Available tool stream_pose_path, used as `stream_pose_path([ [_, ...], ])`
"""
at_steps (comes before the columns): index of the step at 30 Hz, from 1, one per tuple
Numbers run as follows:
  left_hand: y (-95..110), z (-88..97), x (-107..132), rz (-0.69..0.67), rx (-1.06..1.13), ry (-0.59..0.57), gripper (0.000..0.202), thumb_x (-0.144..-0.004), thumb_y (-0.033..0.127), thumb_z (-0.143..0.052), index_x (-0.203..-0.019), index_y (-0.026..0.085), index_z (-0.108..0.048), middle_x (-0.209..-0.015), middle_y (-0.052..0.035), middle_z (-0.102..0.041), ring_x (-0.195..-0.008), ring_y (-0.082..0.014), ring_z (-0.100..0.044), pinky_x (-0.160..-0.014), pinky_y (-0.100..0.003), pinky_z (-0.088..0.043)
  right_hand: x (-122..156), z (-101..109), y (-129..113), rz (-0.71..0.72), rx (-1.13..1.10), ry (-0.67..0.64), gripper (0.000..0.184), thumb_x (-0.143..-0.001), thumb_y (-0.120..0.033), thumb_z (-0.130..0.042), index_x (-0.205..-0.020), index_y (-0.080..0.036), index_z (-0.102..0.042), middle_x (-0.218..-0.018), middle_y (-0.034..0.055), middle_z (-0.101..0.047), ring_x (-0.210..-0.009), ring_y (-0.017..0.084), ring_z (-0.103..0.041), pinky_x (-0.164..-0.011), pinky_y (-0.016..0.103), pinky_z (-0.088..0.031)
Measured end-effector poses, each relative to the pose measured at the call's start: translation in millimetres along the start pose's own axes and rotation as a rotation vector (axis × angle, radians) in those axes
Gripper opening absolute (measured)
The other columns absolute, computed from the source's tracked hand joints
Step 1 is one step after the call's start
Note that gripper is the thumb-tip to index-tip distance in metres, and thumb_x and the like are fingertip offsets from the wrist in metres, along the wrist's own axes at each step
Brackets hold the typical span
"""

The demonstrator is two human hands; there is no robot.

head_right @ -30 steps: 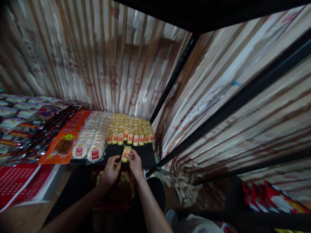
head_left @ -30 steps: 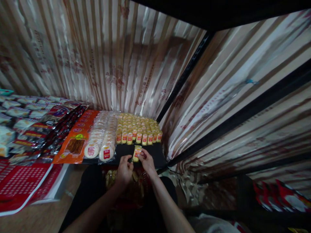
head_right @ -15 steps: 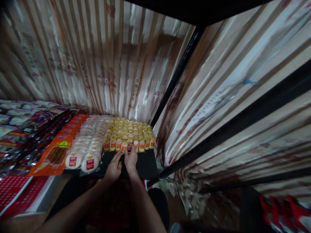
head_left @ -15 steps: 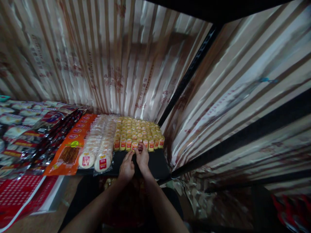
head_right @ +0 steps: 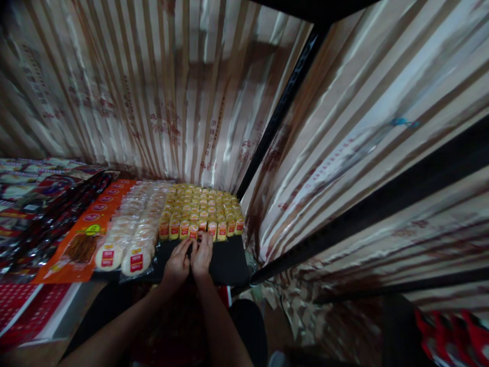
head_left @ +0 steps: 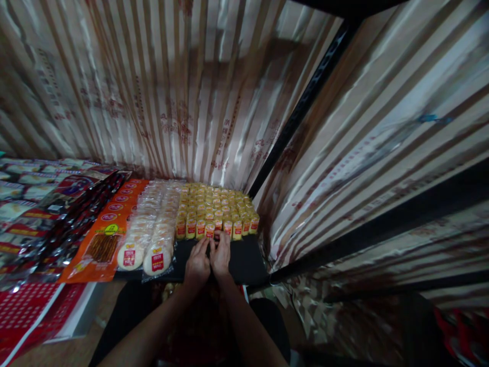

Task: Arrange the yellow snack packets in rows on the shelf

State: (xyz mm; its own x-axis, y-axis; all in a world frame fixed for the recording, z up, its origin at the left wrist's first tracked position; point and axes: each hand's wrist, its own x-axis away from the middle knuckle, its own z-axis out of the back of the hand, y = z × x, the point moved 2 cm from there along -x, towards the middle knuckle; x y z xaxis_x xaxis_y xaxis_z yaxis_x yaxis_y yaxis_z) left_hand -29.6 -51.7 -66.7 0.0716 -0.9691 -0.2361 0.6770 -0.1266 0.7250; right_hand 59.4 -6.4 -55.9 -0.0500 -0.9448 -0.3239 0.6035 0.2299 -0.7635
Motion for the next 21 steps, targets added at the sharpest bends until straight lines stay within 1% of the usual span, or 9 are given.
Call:
stream_pose_path([
  [3,0.0,0.5,-1.7,-0.06,-0.039,0.02,0.058,-0.071,0.005,-0.033,-0.126,0.01,-0.048,-0.133,-0.0125,-0.049,-0.126,-0.0201,-0.041,-0.107,-0.039,-0.032,1.7,-2.1,3.0,0.037,-0.009,-0.004,0.024,-0.083,-0.021,-0.04,-0.102,-0.019,-0.055,-0.1,0.0091,-0.055,-0.093,0.018,-0.054,-0.086,0.032,-0.045],
  [8,-4.2,-3.1,0.9,-0.173,-0.102,0.134,0.055,-0.071,0.003,-0.032,-0.124,0.008,-0.05,-0.129,-0.0135,-0.052,-0.122,-0.0203,-0.046,-0.101,-0.039,-0.04,2.8,-4.4,7.7,0.148,-0.041,0.059,0.029,-0.085,-0.021,-0.039,-0.104,-0.017,-0.06,-0.101,0.0093,-0.06,-0.097,0.019,-0.054,-0.088,0.035,-0.044],
  [11,-4.6,-4.5,2.7,-0.209,-0.149,0.172,0.054,-0.072,0.003,-0.032,-0.124,0.006,-0.049,-0.13,-0.0142,-0.052,-0.123,-0.0202,-0.045,-0.102,-0.038,-0.04,4.0,-4.2,9.5,0.191,-0.019,0.076,0.031,-0.085,-0.02,-0.039,-0.106,-0.018,-0.062,-0.103,0.0088,-0.062,-0.101,0.019,-0.053,-0.092,0.036,-0.042],
  [14,-3.1,-4.1,3.0,-0.223,-0.191,0.157,0.054,-0.074,0.004,-0.032,-0.126,0.005,-0.046,-0.132,-0.0148,-0.05,-0.125,-0.0195,-0.043,-0.103,-0.036,-0.039,5.1,-3.6,9.4,0.185,-0.006,0.07,0.033,-0.086,-0.019,-0.038,-0.109,-0.019,-0.063,-0.105,0.009,-0.061,-0.101,0.019,-0.053,-0.091,0.034,-0.043],
  [17,-1.3,-2.4,2.6,-0.224,-0.228,0.126,0.053,-0.076,0.005,-0.032,-0.128,0.006,-0.045,-0.134,-0.0143,-0.047,-0.125,-0.0195,-0.043,-0.102,-0.035,-0.04,5.9,-3.2,8.1,0.143,-0.008,0.067,0.036,-0.086,-0.017,-0.038,-0.111,-0.019,-0.063,-0.106,0.0095,-0.059,-0.098,0.017,-0.055,-0.088,0.03,-0.045],
  [21,1.2,-0.1,0.9,-0.227,-0.256,0.067,0.051,-0.079,0.006,-0.033,-0.129,0.007,-0.044,-0.137,-0.0138,-0.044,-0.125,-0.0205,-0.042,-0.1,-0.035,-0.042,6.1,-3.5,7.8,0.112,-0.024,0.086,0.038,-0.085,-0.015,-0.038,-0.113,-0.021,-0.062,-0.105,0.0087,-0.059,-0.097,0.016,-0.056,-0.086,0.028,-0.046],
])
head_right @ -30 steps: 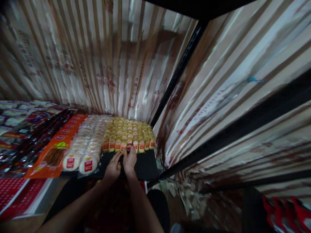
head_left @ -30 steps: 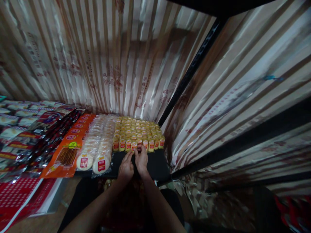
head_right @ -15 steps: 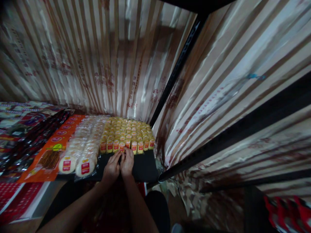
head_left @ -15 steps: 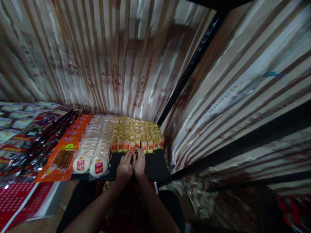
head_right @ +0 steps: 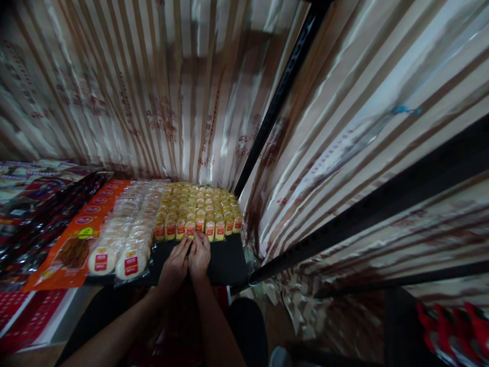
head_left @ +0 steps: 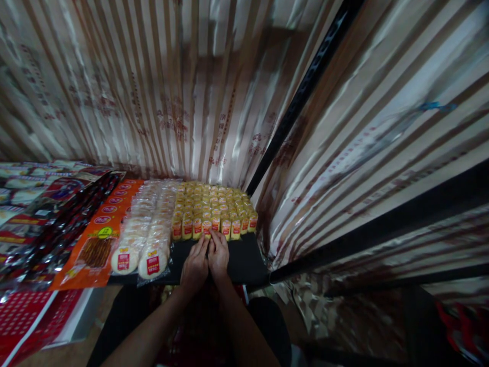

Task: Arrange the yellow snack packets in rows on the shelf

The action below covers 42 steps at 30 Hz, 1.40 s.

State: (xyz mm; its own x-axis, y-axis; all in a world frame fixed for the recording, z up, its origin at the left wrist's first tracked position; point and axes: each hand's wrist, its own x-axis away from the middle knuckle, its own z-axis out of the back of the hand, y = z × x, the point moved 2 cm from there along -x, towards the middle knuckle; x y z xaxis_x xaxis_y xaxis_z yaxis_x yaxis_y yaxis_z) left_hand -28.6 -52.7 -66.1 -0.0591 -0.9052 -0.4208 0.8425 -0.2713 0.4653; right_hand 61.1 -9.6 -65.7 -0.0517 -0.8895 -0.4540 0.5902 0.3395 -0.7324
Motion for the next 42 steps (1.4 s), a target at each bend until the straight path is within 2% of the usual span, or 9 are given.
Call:
stream_pose_path([
  [5,-0.7,-0.2,-2.6,-0.002,-0.002,-0.047,0.051,-0.08,0.006,-0.032,-0.13,0.007,-0.042,-0.139,-0.0136,-0.041,-0.127,-0.0203,-0.04,-0.102,-0.036,-0.04,-0.9,0.1,1.6,0.022,-0.01,-0.003,0.039,-0.084,-0.014,-0.037,-0.113,-0.02,-0.063,-0.103,0.009,-0.061,-0.099,0.017,-0.056,-0.089,0.03,-0.045],
  [9,-1.2,-1.6,-2.0,-0.013,0.013,-0.023,0.052,-0.081,0.008,-0.031,-0.132,0.007,-0.04,-0.139,-0.0128,-0.041,-0.129,-0.0196,-0.038,-0.103,-0.036,-0.038,-2.2,1.0,0.9,0.073,-0.007,-0.057,0.043,-0.083,-0.011,-0.035,-0.115,-0.02,-0.062,-0.105,0.0086,-0.061,-0.102,0.017,-0.055,-0.092,0.03,-0.044],
  [16,-2.2,-2.4,-1.7,0.025,0.05,-0.034,0.052,-0.083,0.01,-0.031,-0.135,0.007,-0.036,-0.141,-0.0129,-0.039,-0.126,-0.0212,-0.04,-0.102,-0.036,-0.04,-1.6,0.6,0.9,0.093,0.016,-0.06,0.047,-0.079,-0.007,-0.034,-0.114,-0.02,-0.063,-0.107,0.0081,-0.062,-0.102,0.017,-0.055,-0.093,0.031,-0.044],
  [23,-2.8,-3.1,-4.0,0.019,0.052,-0.066,0.05,-0.083,0.011,-0.035,-0.133,0.012,-0.039,-0.141,-0.0108,-0.039,-0.122,-0.0216,-0.044,-0.099,-0.037,-0.042,0.1,-3.6,3.3,-0.015,0.096,-0.011,0.045,-0.082,-0.011,-0.034,-0.119,-0.017,-0.059,-0.112,0.0123,-0.057,-0.098,0.018,-0.056,-0.087,0.031,-0.048],
  [28,-2.4,-2.8,-2.2,-0.031,0.061,-0.014,0.05,-0.084,0.011,-0.032,-0.134,0.009,-0.037,-0.14,-0.0146,-0.039,-0.127,-0.0214,-0.04,-0.101,-0.037,-0.04,0.6,-0.4,-1.6,0.097,0.093,0.016,0.046,-0.083,-0.011,-0.034,-0.125,-0.018,-0.052,-0.121,0.01,-0.054,-0.114,0.018,-0.047,-0.098,0.034,-0.04],
  [31,-4.0,-3.7,-0.5,-0.053,0.066,0.022,0.05,-0.085,0.013,-0.033,-0.135,0.011,-0.036,-0.139,-0.0139,-0.041,-0.126,-0.0215,-0.041,-0.1,-0.038,-0.041,1.3,-2.3,-0.1,0.103,0.131,0.014,0.048,-0.084,-0.012,-0.033,-0.129,-0.015,-0.047,-0.13,0.0113,-0.05,-0.122,0.02,-0.041,-0.1,0.038,-0.038],
  [34,-4.5,-4.1,-1.3,-0.032,0.027,0.024,0.049,-0.086,0.014,-0.033,-0.135,0.012,-0.036,-0.138,-0.014,-0.042,-0.125,-0.0214,-0.043,-0.097,-0.037,-0.044,1.8,-6.2,4.0,0.091,0.161,-0.004,0.051,-0.083,-0.01,-0.03,-0.132,-0.01,-0.043,-0.133,0.0137,-0.047,-0.127,0.021,-0.037,-0.103,0.041,-0.034],
  [39,1.5,-2.3,-8.9,-0.114,-0.094,0.011,0.043,-0.089,0.016,-0.03,-0.129,0.008,-0.044,-0.135,-0.0159,-0.045,-0.125,-0.0224,-0.043,-0.098,-0.036,-0.043,1.7,-9.3,10.1,0.07,0.164,-0.012,0.047,-0.086,-0.014,-0.03,-0.129,-0.01,-0.047,-0.131,0.0141,-0.049,-0.128,0.021,-0.037,-0.103,0.042,-0.034],
  [42,1.4,-3.7,-12.1,-0.12,-0.158,-0.012,0.042,-0.09,0.017,-0.029,-0.127,0.005,-0.045,-0.134,-0.0167,-0.046,-0.124,-0.0234,-0.044,-0.098,-0.037,-0.043,1.7,-9.4,11.3,0.062,0.151,-0.001,0.048,-0.085,-0.013,-0.029,-0.128,-0.008,-0.048,-0.131,0.0149,-0.049,-0.128,0.021,-0.037,-0.103,0.042,-0.034],
])
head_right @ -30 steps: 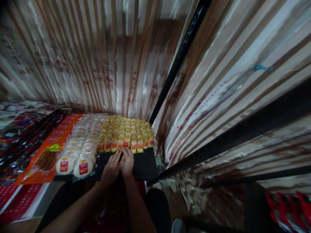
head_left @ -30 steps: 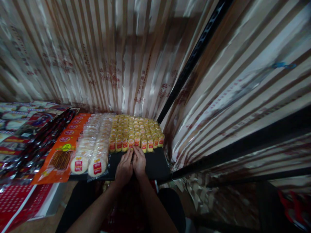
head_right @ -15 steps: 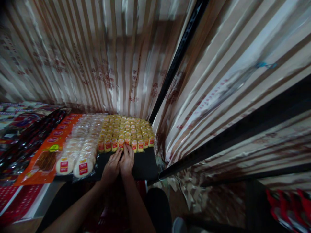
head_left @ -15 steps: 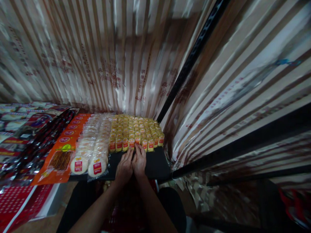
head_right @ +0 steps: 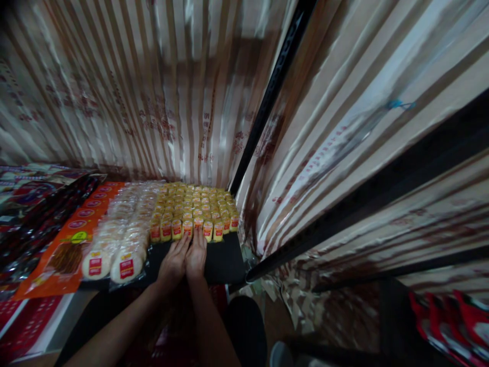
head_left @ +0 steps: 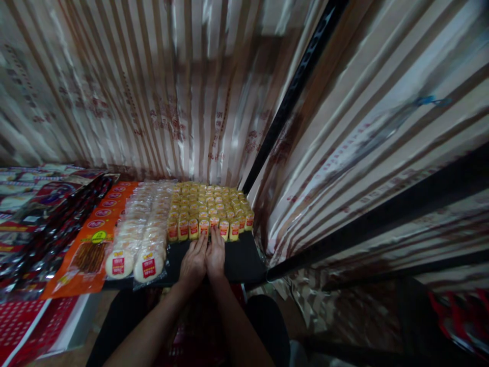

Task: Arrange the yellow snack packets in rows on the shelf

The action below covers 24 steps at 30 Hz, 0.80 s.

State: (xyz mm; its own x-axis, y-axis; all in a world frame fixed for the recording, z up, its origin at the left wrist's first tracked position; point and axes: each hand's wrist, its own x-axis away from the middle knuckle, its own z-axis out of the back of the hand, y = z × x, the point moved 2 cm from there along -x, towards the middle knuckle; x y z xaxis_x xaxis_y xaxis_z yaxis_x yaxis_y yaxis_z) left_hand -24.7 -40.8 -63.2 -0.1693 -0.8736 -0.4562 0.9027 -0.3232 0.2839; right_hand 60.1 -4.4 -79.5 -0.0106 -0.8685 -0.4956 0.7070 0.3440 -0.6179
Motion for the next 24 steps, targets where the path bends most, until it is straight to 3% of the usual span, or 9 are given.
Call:
stream_pose_path([
  [7,-1.3,-6.2,4.0,0.037,-0.055,-0.043,0.046,-0.088,0.015,-0.03,-0.133,0.007,-0.036,-0.14,-0.0167,-0.038,-0.126,-0.0219,-0.041,-0.093,-0.037,-0.045,0.0,-1.6,1.5,-0.024,-0.028,-0.011,0.048,-0.085,-0.012,-0.027,-0.127,-0.008,-0.049,-0.129,0.0141,-0.051,-0.127,0.019,-0.038,-0.103,0.04,-0.035],
  [11,-0.6,-4.4,4.1,0.022,-0.044,-0.046,0.046,-0.088,0.015,-0.03,-0.133,0.007,-0.036,-0.138,-0.0175,-0.04,-0.126,-0.0218,-0.041,-0.092,-0.037,-0.044,-1.7,1.5,-2.5,-0.008,-0.048,0.004,0.048,-0.084,-0.012,-0.028,-0.127,-0.009,-0.049,-0.129,0.0136,-0.051,-0.127,0.019,-0.038,-0.102,0.038,-0.038],
  [17,-1.8,-1.8,5.2,0.017,-0.005,-0.019,0.046,-0.086,0.013,-0.031,-0.131,0.006,-0.038,-0.138,-0.0179,-0.042,-0.126,-0.024,-0.041,-0.091,-0.038,-0.045,5.8,27.6,-12.5,0.049,-0.033,0.072,0.045,-0.085,-0.01,-0.029,-0.123,-0.013,-0.052,-0.13,0.0124,-0.05,-0.124,0.019,-0.041,-0.101,0.041,-0.038],
  [21,-0.3,-0.3,6.9,0.013,0.016,0.018,0.051,-0.081,0.005,-0.029,-0.131,0.009,-0.041,-0.136,-0.0158,-0.045,-0.122,-0.0234,-0.044,-0.094,-0.039,-0.043,17.3,45.9,1.7,-0.013,0.084,0.122,0.043,-0.086,-0.012,-0.031,-0.124,-0.014,-0.052,-0.132,0.0131,-0.047,-0.122,0.023,-0.04,-0.097,0.046,-0.039],
  [24,0.7,-0.2,7.2,0.018,0.008,0.007,0.053,-0.078,0.004,-0.03,-0.13,0.01,-0.043,-0.135,-0.0132,-0.047,-0.119,-0.0235,-0.047,-0.093,-0.039,-0.044,19.4,48.9,12.1,0.026,0.124,0.053,0.048,-0.084,-0.008,-0.03,-0.127,-0.013,-0.049,-0.13,0.0129,-0.049,-0.122,0.023,-0.039,-0.097,0.045,-0.04],
])
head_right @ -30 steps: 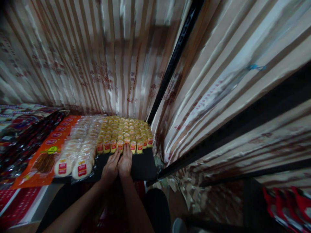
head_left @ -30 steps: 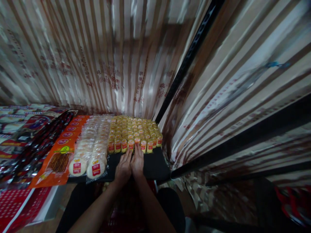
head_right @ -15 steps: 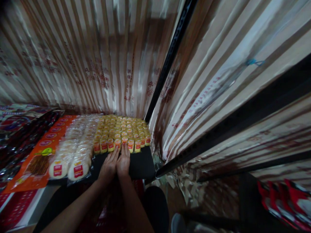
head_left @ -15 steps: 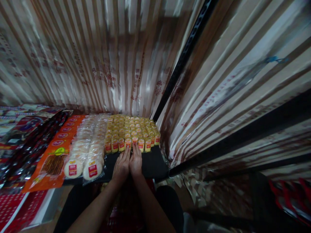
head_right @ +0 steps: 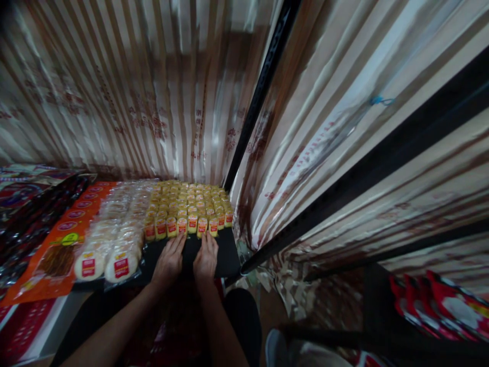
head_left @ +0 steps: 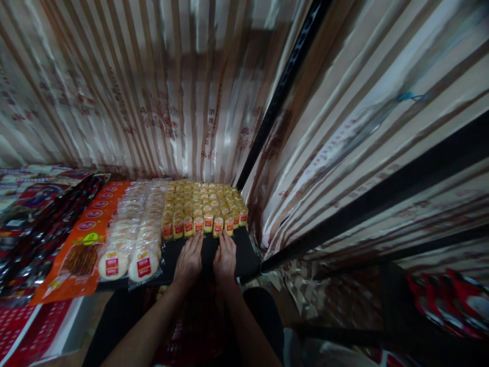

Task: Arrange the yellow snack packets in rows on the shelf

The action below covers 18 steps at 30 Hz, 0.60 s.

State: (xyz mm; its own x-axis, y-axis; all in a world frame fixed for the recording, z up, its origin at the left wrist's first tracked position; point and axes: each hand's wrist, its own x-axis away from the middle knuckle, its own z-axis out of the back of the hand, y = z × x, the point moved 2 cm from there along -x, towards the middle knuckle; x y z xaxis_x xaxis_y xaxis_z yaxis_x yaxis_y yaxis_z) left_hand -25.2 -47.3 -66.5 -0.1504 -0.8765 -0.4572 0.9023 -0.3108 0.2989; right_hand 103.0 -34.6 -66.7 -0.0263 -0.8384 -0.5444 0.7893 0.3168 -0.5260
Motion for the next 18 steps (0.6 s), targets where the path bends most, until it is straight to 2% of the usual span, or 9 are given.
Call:
stream_pose_path([
  [5,-0.7,-2.1,-0.1,0.012,-0.004,-0.018,0.055,-0.075,0.003,-0.032,-0.128,0.01,-0.046,-0.133,-0.0114,-0.049,-0.119,-0.0231,-0.046,-0.093,-0.037,-0.044,-6.8,-6.1,4.0,0.065,0.045,-0.11,0.056,-0.078,-0.002,-0.03,-0.131,-0.01,-0.046,-0.131,0.0122,-0.05,-0.123,0.022,-0.039,-0.1,0.04,-0.039],
  [18,1.7,0.8,-0.9,0.0,-0.04,-0.032,0.053,-0.074,0.004,-0.035,-0.125,0.012,-0.049,-0.134,-0.0097,-0.049,-0.115,-0.023,-0.048,-0.091,-0.036,-0.044,-12.7,-5.6,6.9,0.114,0.053,-0.136,0.058,-0.076,-0.001,-0.032,-0.132,-0.011,-0.045,-0.132,0.0115,-0.049,-0.124,0.023,-0.038,-0.101,0.041,-0.039],
])
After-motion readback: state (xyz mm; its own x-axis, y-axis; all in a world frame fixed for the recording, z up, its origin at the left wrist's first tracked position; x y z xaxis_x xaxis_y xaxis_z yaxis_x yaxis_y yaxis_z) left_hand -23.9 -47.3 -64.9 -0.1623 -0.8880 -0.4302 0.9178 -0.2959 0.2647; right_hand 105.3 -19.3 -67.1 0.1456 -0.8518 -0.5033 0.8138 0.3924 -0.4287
